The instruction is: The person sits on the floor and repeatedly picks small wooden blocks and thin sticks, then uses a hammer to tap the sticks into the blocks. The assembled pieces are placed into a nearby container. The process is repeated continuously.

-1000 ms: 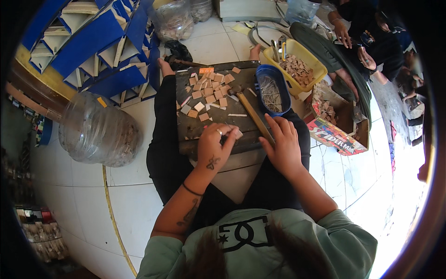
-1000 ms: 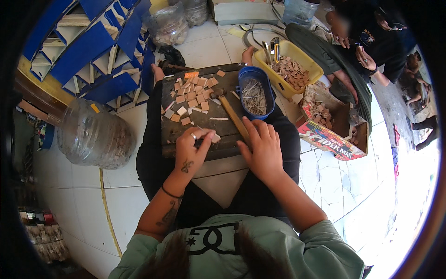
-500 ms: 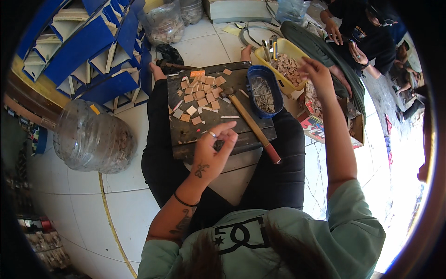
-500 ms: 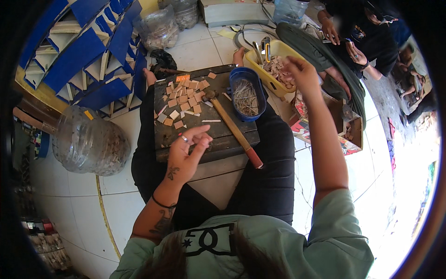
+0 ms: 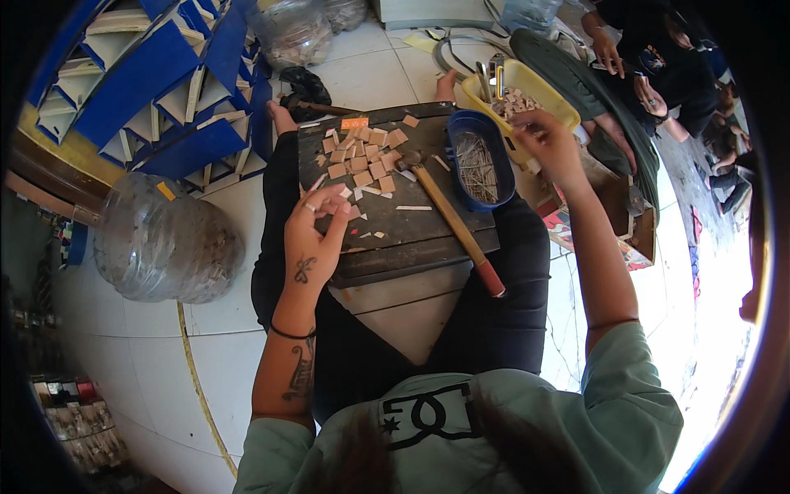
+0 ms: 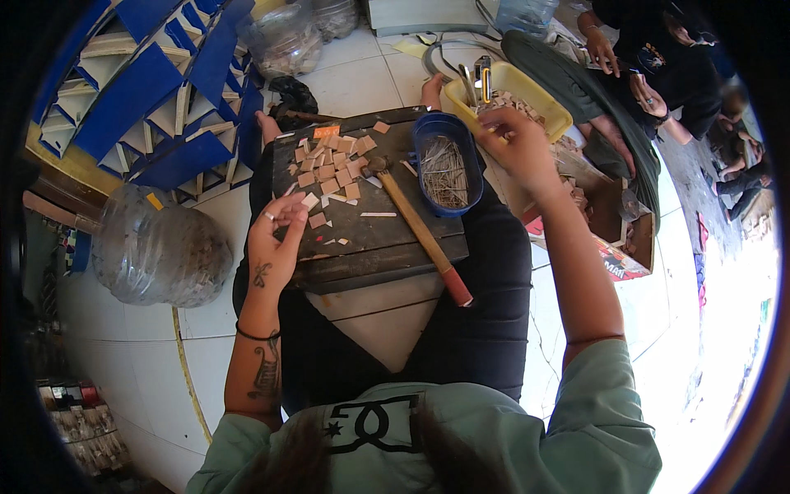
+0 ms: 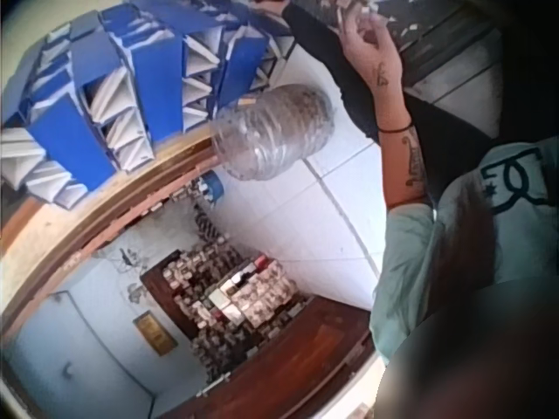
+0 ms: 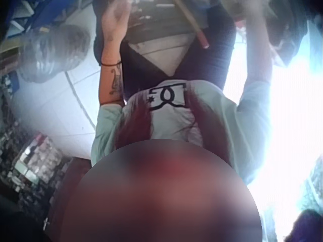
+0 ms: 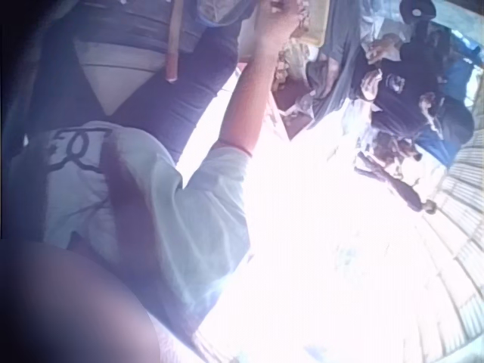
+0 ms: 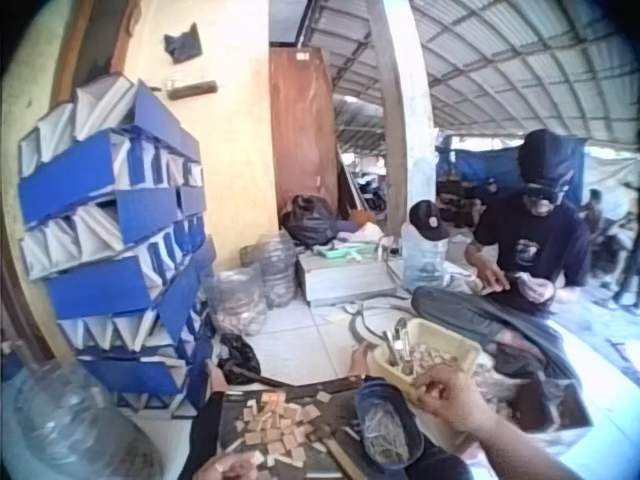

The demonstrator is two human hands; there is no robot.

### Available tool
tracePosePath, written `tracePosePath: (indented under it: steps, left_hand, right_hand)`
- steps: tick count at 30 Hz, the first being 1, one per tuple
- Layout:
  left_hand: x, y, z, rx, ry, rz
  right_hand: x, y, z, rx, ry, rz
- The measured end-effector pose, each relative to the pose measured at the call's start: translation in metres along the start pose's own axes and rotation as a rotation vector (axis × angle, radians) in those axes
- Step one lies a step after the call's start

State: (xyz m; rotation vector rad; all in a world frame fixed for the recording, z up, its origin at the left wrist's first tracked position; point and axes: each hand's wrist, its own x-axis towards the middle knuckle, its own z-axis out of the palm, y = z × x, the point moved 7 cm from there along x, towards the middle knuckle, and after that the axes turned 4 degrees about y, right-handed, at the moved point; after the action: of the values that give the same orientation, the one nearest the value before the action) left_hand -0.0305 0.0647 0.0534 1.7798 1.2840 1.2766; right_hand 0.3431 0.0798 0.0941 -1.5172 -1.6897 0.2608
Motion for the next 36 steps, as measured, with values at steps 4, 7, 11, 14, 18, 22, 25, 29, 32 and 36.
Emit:
tracePosePath:
  steps: [4,7,11,14,18,22,25,29,32,36]
  left_hand:
    - [0.015,0.005,0.008,0.362,0.007,0.199]
    - [0.026,0.007,0.029,0.444,-0.01,0.306]
    - [0.041,0.011,0.055,0.572,0.033,0.402]
    - [0.045,0.006,0.062,0.619,0.029,0.362]
    - [0.044,0.007,0.058,0.576,0.065,0.374]
    - [0.04,0.013,0.051,0.378,0.023,0.348]
    - [0.026,0.018,0.052,0.241,-0.075,0.304]
    - [0.005,0.023,0.051,0.183,-0.121,0.299]
    - [-0.006,0.021,0.053,0.191,-0.121,0.313]
    - [-0.013,0.015,0.056,0.168,-0.091,0.318]
  right_hand:
    - [0.003,-0.047,0.056,-0.47,-0.312,-0.177]
    - [-0.001,-0.044,0.09,-0.99,-0.562,-0.128]
    - [-0.001,-0.053,0.101,-1.027,-0.498,-0.108]
    - [0.0,-0.048,0.096,-0.945,-0.464,0.019]
    - [0.004,-0.042,0.069,-0.562,-0.362,0.082]
    - [0.005,-0.027,0.058,0.239,-0.374,0.415]
    - [-0.006,-0.036,0.059,0.62,-0.328,0.504]
    - [-0.021,-0.059,0.068,0.803,-0.245,0.484]
    - [-0.038,-0.081,0.087,0.818,-0.23,0.349]
    - [-0.064,-0.098,0.118,0.487,-0.237,0.18]
